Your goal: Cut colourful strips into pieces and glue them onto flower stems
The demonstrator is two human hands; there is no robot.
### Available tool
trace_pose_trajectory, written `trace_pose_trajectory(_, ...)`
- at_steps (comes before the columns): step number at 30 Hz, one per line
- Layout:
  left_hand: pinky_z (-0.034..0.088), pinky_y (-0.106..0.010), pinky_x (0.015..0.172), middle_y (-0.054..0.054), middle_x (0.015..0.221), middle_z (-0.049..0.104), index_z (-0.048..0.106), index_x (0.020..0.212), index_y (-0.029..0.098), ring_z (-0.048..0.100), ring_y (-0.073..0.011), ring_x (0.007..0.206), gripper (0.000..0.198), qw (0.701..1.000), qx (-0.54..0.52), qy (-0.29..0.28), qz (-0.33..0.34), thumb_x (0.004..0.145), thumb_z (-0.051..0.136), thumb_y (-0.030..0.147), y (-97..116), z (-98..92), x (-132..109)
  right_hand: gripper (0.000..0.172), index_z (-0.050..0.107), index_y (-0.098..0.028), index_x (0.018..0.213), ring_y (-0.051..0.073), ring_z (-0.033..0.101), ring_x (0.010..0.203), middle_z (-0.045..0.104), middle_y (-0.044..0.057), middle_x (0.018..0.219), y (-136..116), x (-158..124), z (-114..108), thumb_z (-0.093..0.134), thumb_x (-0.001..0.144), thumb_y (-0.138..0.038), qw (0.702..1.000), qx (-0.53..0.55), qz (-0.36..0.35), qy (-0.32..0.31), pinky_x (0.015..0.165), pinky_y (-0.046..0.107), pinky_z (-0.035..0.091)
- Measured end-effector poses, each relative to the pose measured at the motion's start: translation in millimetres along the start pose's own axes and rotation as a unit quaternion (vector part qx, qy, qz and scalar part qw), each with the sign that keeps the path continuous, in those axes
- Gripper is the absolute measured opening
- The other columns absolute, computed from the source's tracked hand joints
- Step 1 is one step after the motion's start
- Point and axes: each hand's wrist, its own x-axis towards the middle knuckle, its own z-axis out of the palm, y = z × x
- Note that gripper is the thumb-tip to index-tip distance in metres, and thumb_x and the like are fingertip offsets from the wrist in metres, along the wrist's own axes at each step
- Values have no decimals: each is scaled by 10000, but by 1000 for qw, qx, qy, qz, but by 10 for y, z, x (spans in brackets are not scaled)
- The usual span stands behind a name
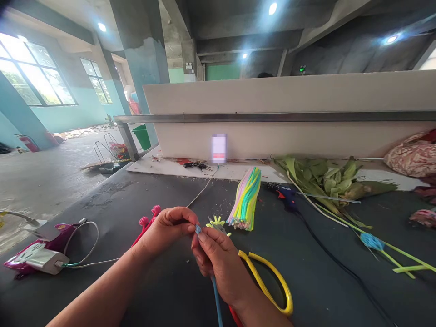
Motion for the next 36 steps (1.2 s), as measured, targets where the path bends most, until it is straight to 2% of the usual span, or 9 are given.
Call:
trace_pose_trajectory(5, 432, -237, 588, -1, 637, 565, 606, 716, 125, 522, -97, 582, 69, 994, 86, 31, 65, 742, 630, 184, 10, 31, -5, 248, 530, -166, 719, 36, 242, 427, 370, -65, 539, 11, 12, 3, 494, 879, -352, 1000, -9, -5, 11, 410, 193, 152)
trace_pose_trajectory(10, 408, -223, 601, -7, 678, 558, 600, 710, 134, 496, -93, 620, 66, 975, 175, 70, 118, 760, 600, 176, -56, 83, -6, 255, 499, -170, 688, 38, 247, 421, 361, -71, 527, -5, 14, 37, 460, 886, -326, 998, -42, -20, 39, 411, 197, 176)
trace_pose_trajectory(12, 410, -229, 611, -9, 682, 561, 602, 719, 134, 493, -96, 624, 67, 979, 157, 87, 98, 755, 607, 190, -94, 113, 6, 259, 490, -174, 681, 40, 242, 426, 357, -72, 532, -12, 18, 45, 470, 876, -342, 996, -61, -28, 59, 408, 195, 177)
trace_pose_trajectory(14, 419, -240, 620, -10, 675, 572, 612, 750, 132, 496, -97, 611, 75, 989, 98, 101, 49, 743, 622, 206, -130, 134, 24, 267, 497, -177, 689, 48, 254, 439, 356, -70, 540, -10, 27, 39, 484, 866, -377, 991, -98, -35, 87, 409, 196, 187)
trace_pose_trajectory(18, 417, -254, 632, -11, 620, 576, 634, 797, 120, 506, -100, 594, 148, 996, 4, 84, -20, 747, 636, 259, -174, 114, 53, 295, 495, -181, 683, 62, 281, 456, 358, -64, 537, 45, 60, -19, 493, 854, -421, 969, -196, -68, 132, 412, 204, 219)
trace_pose_trajectory(25, 384, -229, 608, -6, 626, 559, 615, 729, 114, 484, -81, 584, 169, 994, -79, 44, -60, 708, 691, 264, -115, 79, 35, 281, 501, -192, 698, 82, 295, 480, 347, -55, 560, 115, 84, -85, 447, 881, -398, 931, -315, -136, 128, 426, 208, 265)
trace_pose_trajectory(31, 355, -211, 571, 1, 596, 537, 614, 704, 111, 455, -68, 558, 155, 995, -55, 48, -69, 732, 658, 257, -68, 102, 18, 289, 523, -179, 663, 109, 365, 560, 398, -30, 593, 26, 76, -18, 434, 875, -354, 883, -408, -187, 136, 525, 219, 343)
trace_pose_trajectory(36, 367, -225, 584, -9, 607, 566, 651, 769, 108, 464, -74, 559, 206, 994, -30, 65, -87, 703, 679, 302, -111, 87, 38, 284, 545, -183, 680, 111, 360, 534, 377, -38, 566, 19, 83, -18, 443, 863, -374, 888, -400, -167, 151, 484, 214, 325)
